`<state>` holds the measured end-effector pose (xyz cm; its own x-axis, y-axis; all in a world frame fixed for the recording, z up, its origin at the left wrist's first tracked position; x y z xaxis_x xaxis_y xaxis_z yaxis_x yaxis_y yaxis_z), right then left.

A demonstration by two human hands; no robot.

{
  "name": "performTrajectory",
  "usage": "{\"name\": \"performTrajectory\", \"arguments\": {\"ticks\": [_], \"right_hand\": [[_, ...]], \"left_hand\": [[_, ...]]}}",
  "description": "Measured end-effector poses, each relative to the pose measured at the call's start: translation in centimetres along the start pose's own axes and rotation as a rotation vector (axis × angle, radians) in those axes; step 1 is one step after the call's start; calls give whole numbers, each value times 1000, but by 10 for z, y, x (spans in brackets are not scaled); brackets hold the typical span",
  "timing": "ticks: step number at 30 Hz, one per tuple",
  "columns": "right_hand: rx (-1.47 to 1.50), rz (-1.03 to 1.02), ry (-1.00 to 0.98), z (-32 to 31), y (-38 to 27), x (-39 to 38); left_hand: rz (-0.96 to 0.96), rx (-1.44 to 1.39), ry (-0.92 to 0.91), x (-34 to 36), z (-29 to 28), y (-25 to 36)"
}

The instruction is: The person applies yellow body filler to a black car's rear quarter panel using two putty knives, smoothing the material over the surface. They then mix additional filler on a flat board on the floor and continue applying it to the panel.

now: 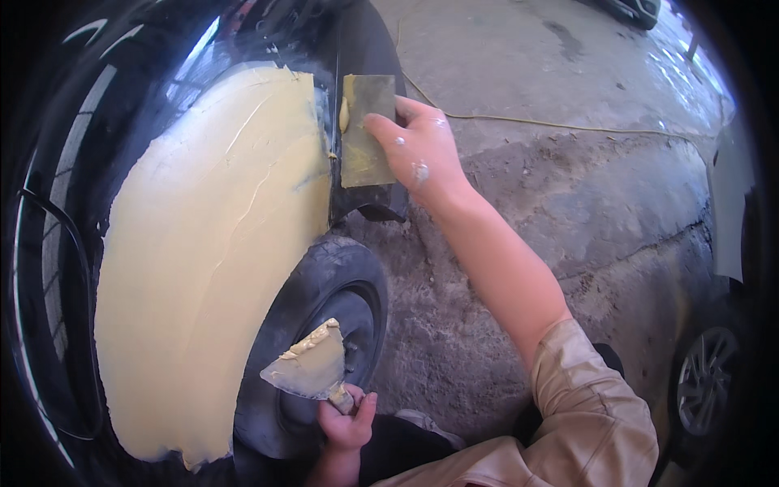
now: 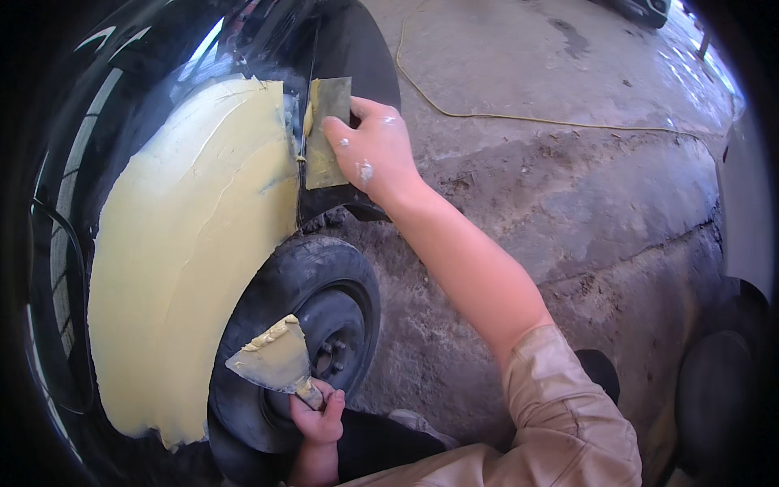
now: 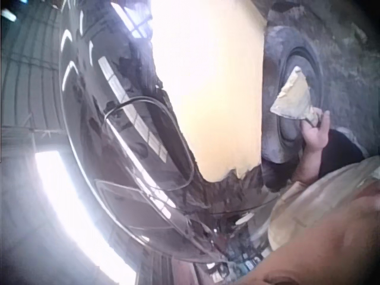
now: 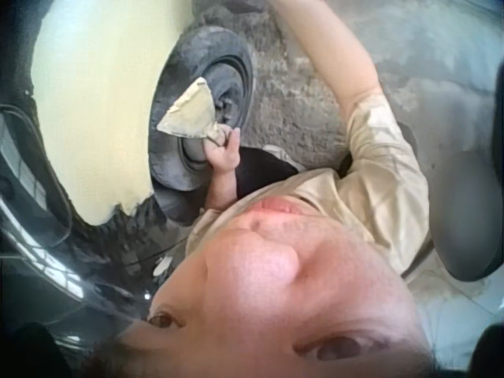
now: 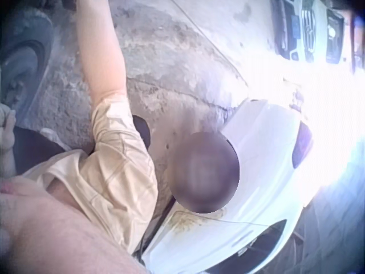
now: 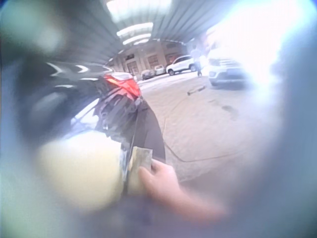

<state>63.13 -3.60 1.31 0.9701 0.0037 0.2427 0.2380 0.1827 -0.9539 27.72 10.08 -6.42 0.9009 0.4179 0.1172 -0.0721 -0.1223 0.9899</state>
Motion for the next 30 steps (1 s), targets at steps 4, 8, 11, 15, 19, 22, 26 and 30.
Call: {"name": "performTrajectory", "arguments": {"ticks": [4,8,11,15,19,22,26,30], "right_hand": [[-239,7,-28,2,-6,3],[-329,-18,-6,7,-10,4],[-399,-70,22,14,-14,10],[-439,-88,12,20,-15,20],[-456,-112,0,29,-10,27],[-511,-181,25,43,-9,29],[-635,-301,56,52,-16,17],[-504,-413,36,45,-25,-1]], "left_hand": [[-26,-67,0,-1,-1,-4],[-20,-104,-30,1,-3,-6],[-7,-97,-49,4,-8,-4],[13,-94,-50,5,-9,-9],[-11,-101,-60,4,-14,-15],[1,-66,-127,6,-18,-16],[9,-64,-144,8,-16,-16],[2,-114,-116,6,-10,-13]]}}
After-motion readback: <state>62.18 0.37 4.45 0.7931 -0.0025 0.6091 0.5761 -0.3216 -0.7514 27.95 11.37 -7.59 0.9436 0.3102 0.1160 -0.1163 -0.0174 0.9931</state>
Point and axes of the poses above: each hand's wrist, its own x-axis towards the middle knuckle, its own z-axis out of the palm, y = z × x, the point moved 2 cm from there along x, towards the middle knuckle, and after that the axes turned 6 degrees about -x, right-handed, at the moved point
